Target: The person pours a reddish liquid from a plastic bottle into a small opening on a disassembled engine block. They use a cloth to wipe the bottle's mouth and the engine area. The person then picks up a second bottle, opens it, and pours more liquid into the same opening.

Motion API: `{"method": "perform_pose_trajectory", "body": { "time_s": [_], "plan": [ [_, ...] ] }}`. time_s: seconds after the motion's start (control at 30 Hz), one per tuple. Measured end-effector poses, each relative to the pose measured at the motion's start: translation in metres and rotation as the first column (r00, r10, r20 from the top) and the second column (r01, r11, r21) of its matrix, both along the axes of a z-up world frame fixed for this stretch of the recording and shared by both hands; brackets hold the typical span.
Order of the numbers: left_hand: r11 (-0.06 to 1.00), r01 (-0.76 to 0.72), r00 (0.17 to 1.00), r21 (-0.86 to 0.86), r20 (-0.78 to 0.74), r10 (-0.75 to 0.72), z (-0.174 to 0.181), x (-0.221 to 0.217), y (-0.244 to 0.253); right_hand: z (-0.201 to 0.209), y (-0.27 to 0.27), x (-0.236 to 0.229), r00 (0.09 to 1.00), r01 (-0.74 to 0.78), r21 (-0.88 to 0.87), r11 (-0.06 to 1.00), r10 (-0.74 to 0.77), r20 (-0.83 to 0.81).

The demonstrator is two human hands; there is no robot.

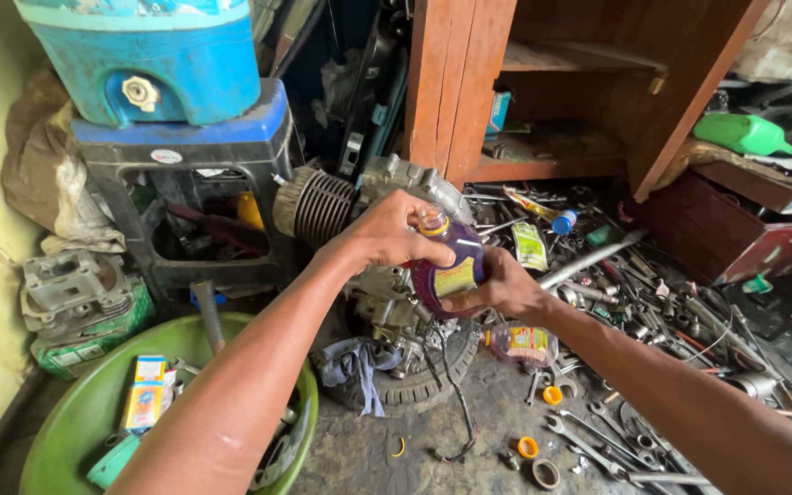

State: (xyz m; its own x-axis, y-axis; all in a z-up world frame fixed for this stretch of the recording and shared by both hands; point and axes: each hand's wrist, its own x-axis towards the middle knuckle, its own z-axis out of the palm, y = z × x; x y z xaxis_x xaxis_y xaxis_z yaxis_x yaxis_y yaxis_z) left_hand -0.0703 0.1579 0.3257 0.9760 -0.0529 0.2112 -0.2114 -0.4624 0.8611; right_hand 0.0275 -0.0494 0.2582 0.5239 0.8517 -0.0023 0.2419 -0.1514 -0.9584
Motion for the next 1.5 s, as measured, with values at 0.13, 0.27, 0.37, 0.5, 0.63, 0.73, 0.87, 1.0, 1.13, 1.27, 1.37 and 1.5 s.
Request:
{"method": "perform_pose_trajectory", "body": {
  "time_s": [0.13, 0.27, 0.37, 0.5, 0.63, 0.73, 0.87, 1.0, 1.13, 1.27, 1.37, 1.5],
  "plan": [
    [0.992, 0.103, 0.994, 0.069, 0.024, -0.105, -0.007, 0.008, 0.008, 0.004, -0.002, 0.014, 0.967, -0.030, -0.043, 0.999, 0.019, -0.253],
    [0.969, 0.246, 0.969, -0.019, -0.028, -0.247, -0.016, 0.014, 0.012, -0.010, -0.011, 0.025, 0.901, -0.240, -0.001, 0.971, 0.222, -0.373],
    [0.946, 0.323, 0.945, -0.039, -0.044, -0.325, -0.013, 0.015, 0.017, -0.020, -0.013, 0.023, 0.880, -0.267, 0.012, 0.964, 0.249, -0.404],
    [0.932, 0.346, 0.929, -0.109, -0.101, -0.356, -0.009, 0.017, 0.019, -0.019, -0.008, 0.016, 0.909, -0.225, -0.007, 0.974, 0.207, -0.362],
    [0.954, 0.285, 0.957, -0.097, -0.030, -0.289, -0.015, 0.025, 0.022, -0.009, -0.005, 0.007, 0.985, -0.079, 0.028, 0.996, 0.082, -0.151],
    [0.994, 0.091, 0.996, 0.064, 0.009, -0.092, -0.022, 0.029, 0.031, 0.000, -0.002, 0.005, 0.997, 0.076, -0.050, 0.996, -0.075, 0.030],
    [0.976, 0.015, 0.999, 0.215, 0.046, -0.025, -0.028, 0.017, 0.055, 0.005, -0.002, 0.006, 0.975, 0.133, -0.005, 0.991, -0.130, 0.183],
    [0.926, -0.070, 0.995, 0.371, -0.036, 0.089, -0.018, -0.001, 0.057, -0.001, 0.005, 0.013, 0.931, 0.252, -0.078, 0.965, -0.219, 0.291],
    [0.914, -0.083, 0.987, 0.397, -0.096, 0.131, -0.008, -0.010, 0.045, -0.006, 0.012, 0.013, 0.879, 0.341, -0.152, 0.928, -0.258, 0.400],
    [0.885, -0.081, 0.992, 0.459, -0.053, 0.118, -0.010, -0.011, 0.039, -0.004, 0.021, 0.006, 0.856, 0.392, -0.209, 0.896, -0.272, 0.439],
    [0.871, -0.079, 0.991, 0.485, -0.058, 0.122, -0.012, -0.011, 0.039, 0.000, 0.024, 0.000, 0.853, 0.426, -0.259, 0.867, -0.289, 0.434],
    [0.885, -0.079, 0.984, 0.458, -0.106, 0.142, -0.014, -0.012, 0.041, 0.005, 0.025, -0.003, 0.821, 0.473, -0.295, 0.831, -0.293, 0.491]
  ]
}}
